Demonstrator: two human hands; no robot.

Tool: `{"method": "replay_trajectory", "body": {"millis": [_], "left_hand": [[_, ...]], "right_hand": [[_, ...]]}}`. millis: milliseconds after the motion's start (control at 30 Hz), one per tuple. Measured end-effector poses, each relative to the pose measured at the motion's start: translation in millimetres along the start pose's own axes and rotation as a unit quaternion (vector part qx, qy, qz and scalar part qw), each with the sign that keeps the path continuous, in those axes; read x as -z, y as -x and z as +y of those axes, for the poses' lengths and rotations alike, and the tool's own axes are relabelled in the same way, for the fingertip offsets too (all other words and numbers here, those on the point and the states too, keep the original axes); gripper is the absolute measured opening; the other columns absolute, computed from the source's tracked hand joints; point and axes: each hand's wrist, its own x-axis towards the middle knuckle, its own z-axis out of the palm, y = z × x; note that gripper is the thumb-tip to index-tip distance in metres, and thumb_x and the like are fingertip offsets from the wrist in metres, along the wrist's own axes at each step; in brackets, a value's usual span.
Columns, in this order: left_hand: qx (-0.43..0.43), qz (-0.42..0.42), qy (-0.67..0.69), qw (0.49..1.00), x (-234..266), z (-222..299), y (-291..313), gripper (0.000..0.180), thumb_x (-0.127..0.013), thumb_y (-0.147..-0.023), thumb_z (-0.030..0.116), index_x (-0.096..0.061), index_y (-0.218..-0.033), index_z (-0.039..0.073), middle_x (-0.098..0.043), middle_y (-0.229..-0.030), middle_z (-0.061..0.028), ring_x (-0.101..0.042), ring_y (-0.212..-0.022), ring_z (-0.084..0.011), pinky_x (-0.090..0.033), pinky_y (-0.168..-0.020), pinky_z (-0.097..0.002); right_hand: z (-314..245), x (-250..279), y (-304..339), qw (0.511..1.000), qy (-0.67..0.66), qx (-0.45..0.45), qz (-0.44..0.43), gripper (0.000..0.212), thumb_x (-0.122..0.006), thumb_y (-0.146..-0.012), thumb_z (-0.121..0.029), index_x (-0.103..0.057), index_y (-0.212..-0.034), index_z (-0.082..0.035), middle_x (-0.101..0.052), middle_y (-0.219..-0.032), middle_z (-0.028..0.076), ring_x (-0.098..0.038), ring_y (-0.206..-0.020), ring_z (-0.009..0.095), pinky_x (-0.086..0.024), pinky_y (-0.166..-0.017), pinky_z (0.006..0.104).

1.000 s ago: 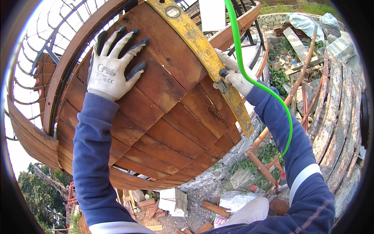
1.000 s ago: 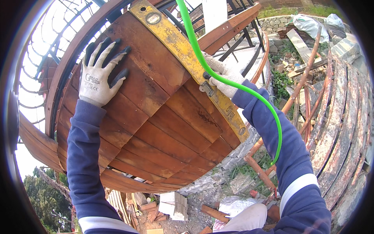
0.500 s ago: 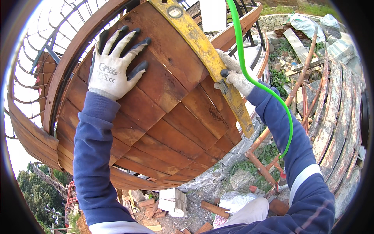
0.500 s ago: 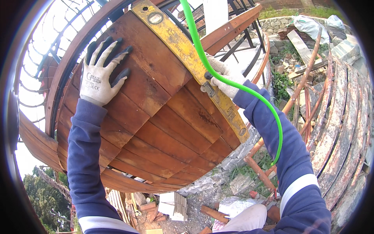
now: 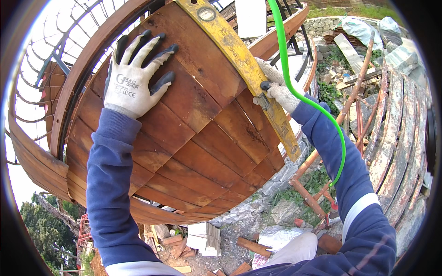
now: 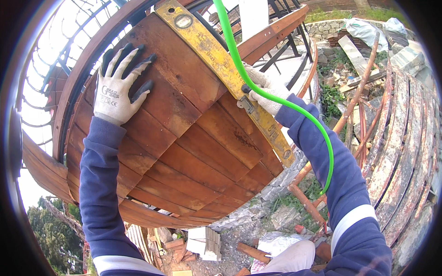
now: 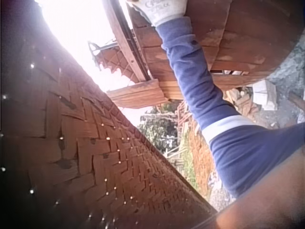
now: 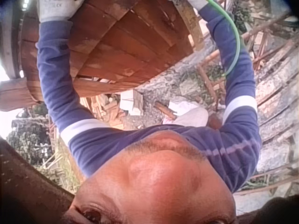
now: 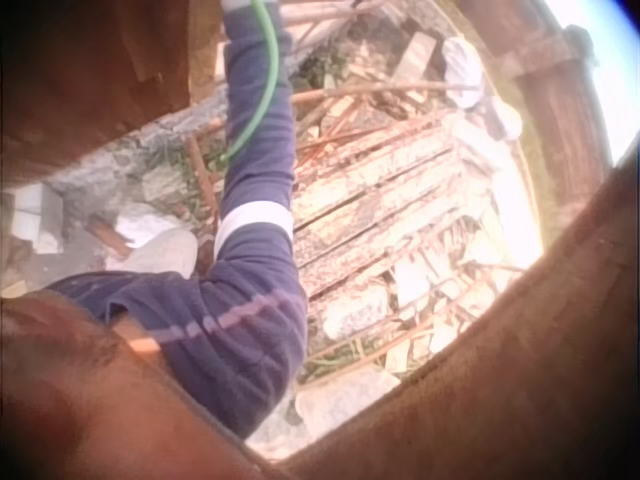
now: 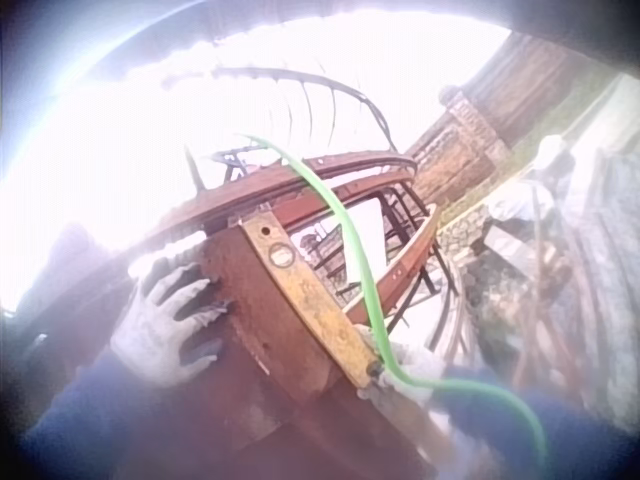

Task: The person aligns wood panels on a structure using a spirit level and attaches them with a nail gun.

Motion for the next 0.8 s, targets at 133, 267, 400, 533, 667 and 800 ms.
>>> {"method": "replay_trajectory", "body": {"millis": [133,267,400,533,667,800], "left_hand": [[0.0,-0.001,0.008,1.0,0.9,0.5,0.1,0.058,-0.077,-0.083,0.033,-0.063,-0.138,0.025,-0.045,-0.156,-0.0075,-0.034,-0.149,-0.0332,-0.019,-0.126,-0.0545],[0.005,-0.004,0.003,1.0,0.7,0.6,-0.1,0.058,-0.076,-0.083,0.034,-0.062,-0.139,0.025,-0.045,-0.156,-0.0067,-0.035,-0.148,-0.0333,-0.019,-0.126,-0.0545],[-0.004,0.0,0.003,1.0,2.4,-0.1,-0.5,0.058,-0.076,-0.084,0.035,-0.062,-0.139,0.025,-0.045,-0.157,-0.0063,-0.034,-0.149,-0.0329,-0.02,-0.126,-0.0545],[0.009,-0.014,-0.011,1.0,2.1,1.0,0.5,0.057,-0.075,-0.085,0.035,-0.061,-0.14,0.026,-0.044,-0.157,-0.0059,-0.033,-0.149,-0.0324,-0.019,-0.126,-0.0544],[0.005,0.0,-0.01,1.0,-1.2,-1.6,1.6,0.059,-0.076,-0.085,0.034,-0.059,-0.142,0.028,-0.044,-0.158,-0.0053,-0.033,-0.15,-0.0305,-0.018,-0.127,-0.0533],[-0.02,0.028,-0.05,0.998,-3.3,-3.7,3.0,0.057,-0.071,-0.09,0.035,-0.056,-0.145,0.03,-0.045,-0.157,-0.0033,-0.036,-0.148,-0.026,-0.021,-0.126,-0.0499]], "right_hand": [[-1.6,-0.5,3.7,0.999,-0.032,-0.003,-0.005,0.076,-0.047,-0.089,0.012,-0.039,-0.159,-0.016,-0.044,-0.157,0.0,-0.048,-0.128,0.007,-0.046,-0.102,0.024],[-2.8,0.2,2.5,1.0,-0.015,-0.021,-0.002,0.074,-0.047,-0.091,0.01,-0.039,-0.159,-0.017,-0.045,-0.156,-0.001,-0.051,-0.12,0.008,-0.046,-0.102,0.0248],[-8.8,-6.1,3.4,0.999,0.025,0.027,-0.001,0.072,-0.05,-0.093,0.008,-0.038,-0.16,-0.018,-0.044,-0.156,-0.001,-0.052,-0.12,0.01,-0.048,-0.101,0.026],[-40.0,6.4,27.6,0.988,0.097,0.116,0.014,0.068,-0.045,-0.094,0.011,-0.041,-0.157,-0.014,-0.048,-0.153,0.002,-0.054,-0.123,0.012,-0.05,-0.096,0.0246],[-93.7,51.1,83.2,0.934,0.291,0.155,0.138,0.07,-0.04,-0.09,0.014,-0.045,-0.155,-0.01,-0.054,-0.147,0.005,-0.056,-0.12,0.01,-0.049,-0.095,0.0225],[-158.0,110.4,218.7,0.884,0.379,0.025,0.272,0.064,-0.04,-0.089,0.012,-0.049,-0.15,-0.002,-0.056,-0.146,0.009,-0.056,-0.126,0.014,-0.047,-0.102,0.0238]]}}
